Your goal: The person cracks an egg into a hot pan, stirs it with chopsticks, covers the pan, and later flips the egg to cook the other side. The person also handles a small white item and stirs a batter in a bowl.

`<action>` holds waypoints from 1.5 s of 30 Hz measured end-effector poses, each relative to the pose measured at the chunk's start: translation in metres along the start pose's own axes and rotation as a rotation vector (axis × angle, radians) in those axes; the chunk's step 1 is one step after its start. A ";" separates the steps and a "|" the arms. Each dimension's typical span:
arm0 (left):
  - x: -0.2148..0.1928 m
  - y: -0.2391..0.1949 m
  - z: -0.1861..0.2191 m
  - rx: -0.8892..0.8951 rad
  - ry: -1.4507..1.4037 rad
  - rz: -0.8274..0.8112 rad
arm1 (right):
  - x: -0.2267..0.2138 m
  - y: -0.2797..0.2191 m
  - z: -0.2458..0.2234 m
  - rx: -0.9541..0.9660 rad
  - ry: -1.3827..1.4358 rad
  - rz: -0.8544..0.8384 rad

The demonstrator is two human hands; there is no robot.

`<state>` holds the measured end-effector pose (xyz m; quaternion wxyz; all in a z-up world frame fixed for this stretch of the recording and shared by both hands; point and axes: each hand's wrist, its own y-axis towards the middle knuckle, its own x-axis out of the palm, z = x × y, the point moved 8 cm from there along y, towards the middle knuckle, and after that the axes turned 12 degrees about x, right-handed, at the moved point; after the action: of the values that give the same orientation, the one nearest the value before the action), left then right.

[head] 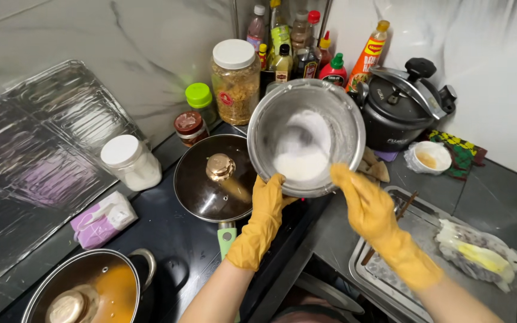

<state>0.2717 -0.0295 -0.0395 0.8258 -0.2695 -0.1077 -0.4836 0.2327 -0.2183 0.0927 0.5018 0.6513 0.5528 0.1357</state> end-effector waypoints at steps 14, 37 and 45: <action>-0.018 0.013 0.010 0.066 0.035 0.016 | 0.003 -0.014 0.009 -0.096 0.149 -0.430; -0.012 -0.001 -0.002 0.090 0.087 0.039 | -0.002 0.013 0.014 -0.155 -0.249 -0.106; -0.023 0.010 -0.007 0.086 0.021 0.072 | -0.013 -0.033 0.013 0.081 -0.057 -0.229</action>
<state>0.2674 -0.0124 -0.0589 0.8544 -0.2324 -0.1102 -0.4514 0.2184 -0.2395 0.0646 0.5027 0.6073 0.6141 0.0364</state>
